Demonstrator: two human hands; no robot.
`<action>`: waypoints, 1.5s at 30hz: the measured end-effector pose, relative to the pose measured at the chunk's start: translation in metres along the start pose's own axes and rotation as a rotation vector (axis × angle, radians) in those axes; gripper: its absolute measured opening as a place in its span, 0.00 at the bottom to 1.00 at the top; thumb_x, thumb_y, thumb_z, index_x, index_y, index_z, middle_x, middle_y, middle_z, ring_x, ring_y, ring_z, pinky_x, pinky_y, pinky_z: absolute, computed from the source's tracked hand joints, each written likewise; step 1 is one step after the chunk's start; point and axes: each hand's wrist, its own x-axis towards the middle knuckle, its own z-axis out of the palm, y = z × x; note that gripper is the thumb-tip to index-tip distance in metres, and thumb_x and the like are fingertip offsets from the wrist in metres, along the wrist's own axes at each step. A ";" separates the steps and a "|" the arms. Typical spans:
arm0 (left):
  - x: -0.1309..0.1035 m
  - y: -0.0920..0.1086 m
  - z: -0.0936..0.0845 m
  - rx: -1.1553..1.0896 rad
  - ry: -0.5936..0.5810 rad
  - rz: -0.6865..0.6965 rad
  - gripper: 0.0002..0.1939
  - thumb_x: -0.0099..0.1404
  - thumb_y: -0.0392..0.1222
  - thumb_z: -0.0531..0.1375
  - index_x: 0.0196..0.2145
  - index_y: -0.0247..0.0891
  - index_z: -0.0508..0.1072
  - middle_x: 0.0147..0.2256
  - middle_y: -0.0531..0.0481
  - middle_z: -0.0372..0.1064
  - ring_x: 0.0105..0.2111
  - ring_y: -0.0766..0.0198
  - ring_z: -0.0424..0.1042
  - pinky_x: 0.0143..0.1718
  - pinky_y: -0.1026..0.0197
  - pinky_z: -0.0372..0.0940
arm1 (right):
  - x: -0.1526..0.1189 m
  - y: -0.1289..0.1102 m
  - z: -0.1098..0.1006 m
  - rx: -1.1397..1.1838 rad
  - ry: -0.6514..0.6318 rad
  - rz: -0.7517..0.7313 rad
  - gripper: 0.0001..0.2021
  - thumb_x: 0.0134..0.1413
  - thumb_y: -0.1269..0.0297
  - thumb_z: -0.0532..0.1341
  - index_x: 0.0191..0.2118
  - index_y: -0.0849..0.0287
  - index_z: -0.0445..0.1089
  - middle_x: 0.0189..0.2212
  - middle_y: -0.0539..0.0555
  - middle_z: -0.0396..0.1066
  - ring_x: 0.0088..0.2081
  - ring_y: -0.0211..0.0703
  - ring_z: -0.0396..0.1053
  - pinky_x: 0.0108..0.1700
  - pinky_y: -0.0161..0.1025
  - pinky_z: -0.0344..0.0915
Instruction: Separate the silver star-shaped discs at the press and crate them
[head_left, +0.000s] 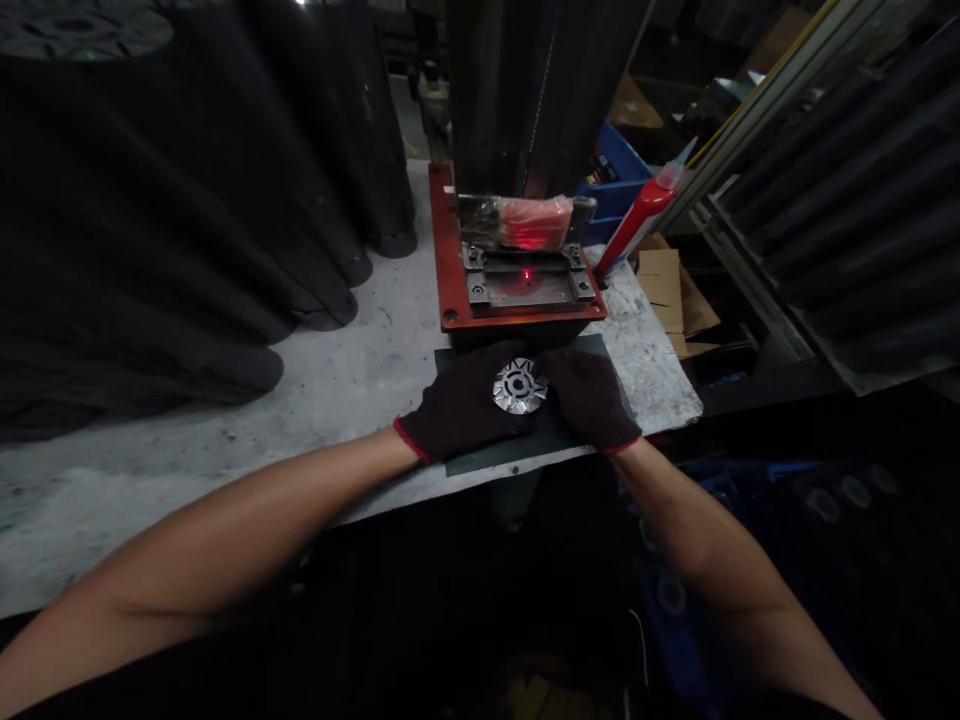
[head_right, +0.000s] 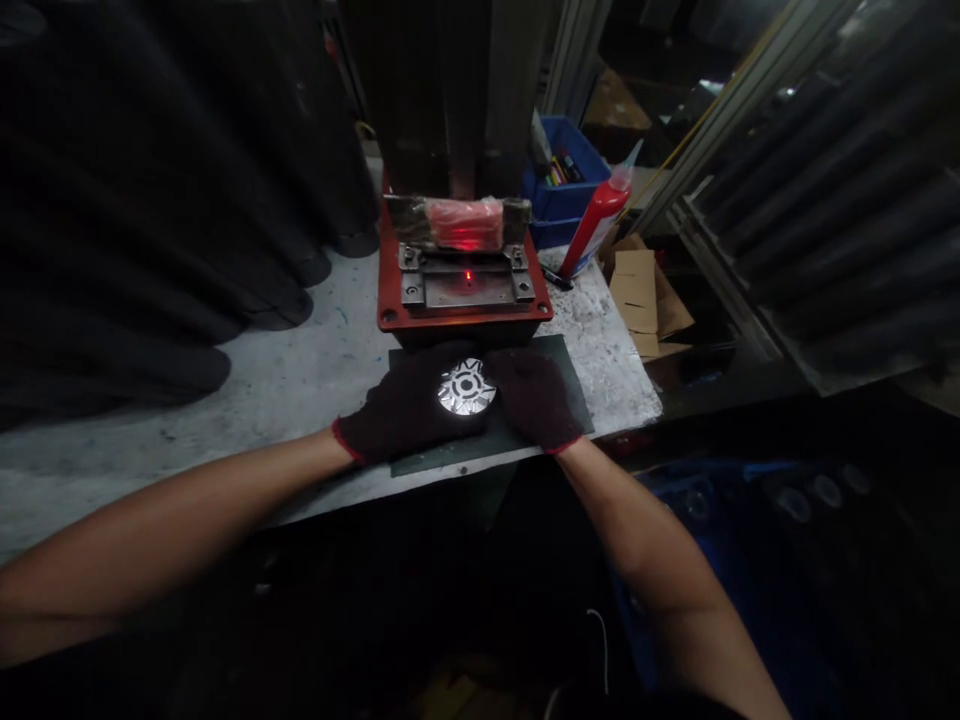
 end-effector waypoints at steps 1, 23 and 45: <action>0.000 0.001 -0.001 0.008 -0.012 -0.002 0.50 0.60 0.57 0.76 0.75 0.44 0.65 0.71 0.43 0.68 0.69 0.38 0.70 0.72 0.37 0.66 | 0.001 -0.002 -0.002 -0.017 -0.017 -0.022 0.19 0.72 0.54 0.59 0.36 0.56 0.84 0.36 0.53 0.85 0.41 0.50 0.81 0.44 0.43 0.73; -0.003 -0.003 0.002 -0.026 0.074 0.017 0.51 0.55 0.55 0.81 0.72 0.47 0.68 0.66 0.45 0.74 0.63 0.41 0.76 0.67 0.40 0.71 | 0.000 -0.009 -0.015 0.070 0.011 -0.172 0.17 0.72 0.60 0.61 0.32 0.56 0.82 0.31 0.51 0.82 0.34 0.44 0.77 0.37 0.39 0.67; -0.005 0.009 0.002 0.109 0.112 -0.011 0.63 0.45 0.62 0.84 0.72 0.41 0.67 0.66 0.38 0.72 0.66 0.34 0.73 0.68 0.34 0.70 | 0.092 -0.040 -0.047 -0.518 0.004 -0.944 0.17 0.71 0.51 0.63 0.55 0.54 0.81 0.55 0.57 0.81 0.55 0.60 0.75 0.60 0.60 0.67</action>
